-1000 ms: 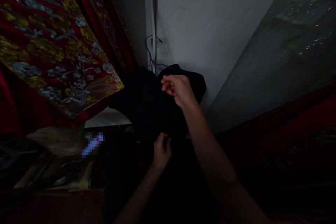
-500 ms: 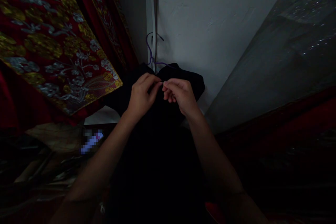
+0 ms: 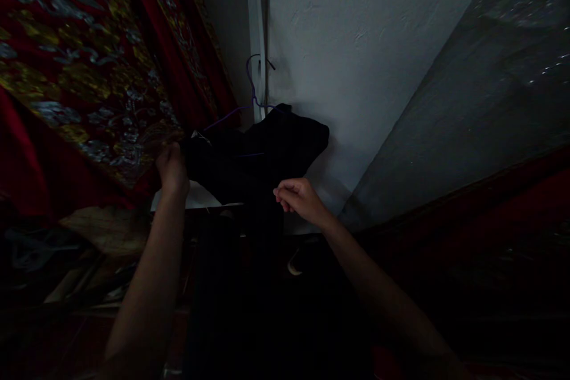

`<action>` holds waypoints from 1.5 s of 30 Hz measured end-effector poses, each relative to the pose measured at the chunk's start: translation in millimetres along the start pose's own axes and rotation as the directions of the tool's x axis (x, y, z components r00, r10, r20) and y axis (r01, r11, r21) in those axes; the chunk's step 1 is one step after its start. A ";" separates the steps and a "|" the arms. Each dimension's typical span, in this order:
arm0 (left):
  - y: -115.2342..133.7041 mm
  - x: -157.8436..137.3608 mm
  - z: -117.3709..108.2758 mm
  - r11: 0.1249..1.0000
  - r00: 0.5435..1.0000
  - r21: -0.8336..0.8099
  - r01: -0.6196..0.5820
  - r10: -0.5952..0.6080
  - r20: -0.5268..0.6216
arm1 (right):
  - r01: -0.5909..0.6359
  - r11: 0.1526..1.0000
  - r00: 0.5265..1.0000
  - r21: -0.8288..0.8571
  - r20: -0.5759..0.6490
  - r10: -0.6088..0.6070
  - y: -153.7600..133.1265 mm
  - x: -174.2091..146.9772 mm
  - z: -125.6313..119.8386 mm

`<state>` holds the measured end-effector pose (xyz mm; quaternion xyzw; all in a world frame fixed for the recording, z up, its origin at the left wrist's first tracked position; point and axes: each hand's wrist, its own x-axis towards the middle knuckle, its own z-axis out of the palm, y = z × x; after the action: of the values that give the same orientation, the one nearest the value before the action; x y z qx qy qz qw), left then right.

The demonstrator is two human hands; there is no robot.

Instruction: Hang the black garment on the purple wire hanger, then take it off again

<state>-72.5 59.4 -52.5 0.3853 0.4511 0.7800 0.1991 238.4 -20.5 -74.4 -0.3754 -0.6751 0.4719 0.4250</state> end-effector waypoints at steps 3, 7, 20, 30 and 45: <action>-25.7 -31.7 -3.1 0.924 0.945 -0.210 0.320 -0.327 0.000 | -0.014 0.998 0.999 0.054 0.044 0.012 -8.8 -12.7 6.1; -52.5 -94.7 -1.6 0.783 0.833 -0.332 0.527 -0.552 0.021 | -0.109 0.977 0.994 0.185 -0.006 0.112 -12.0 -37.1 26.1; 28.0 -204.6 14.7 0.796 0.869 -0.350 0.494 -0.438 0.230 | -0.231 0.963 0.928 0.136 -0.268 0.260 29.3 -90.9 41.0; 71.6 -247.9 37.7 0.961 0.836 -0.105 0.258 -0.168 0.522 | -0.005 0.976 0.919 0.219 -0.383 0.091 6.2 -94.1 64.6; 14.0 -220.6 -29.9 0.932 0.160 0.348 -0.104 -0.329 0.930 | -0.298 0.939 0.907 -0.171 0.255 0.334 -60.1 -68.3 -40.9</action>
<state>42.3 -109.4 -142.2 0.7874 0.3675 0.2404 0.4327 294.3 -85.8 -24.0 -0.4358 -0.6873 0.5387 0.2179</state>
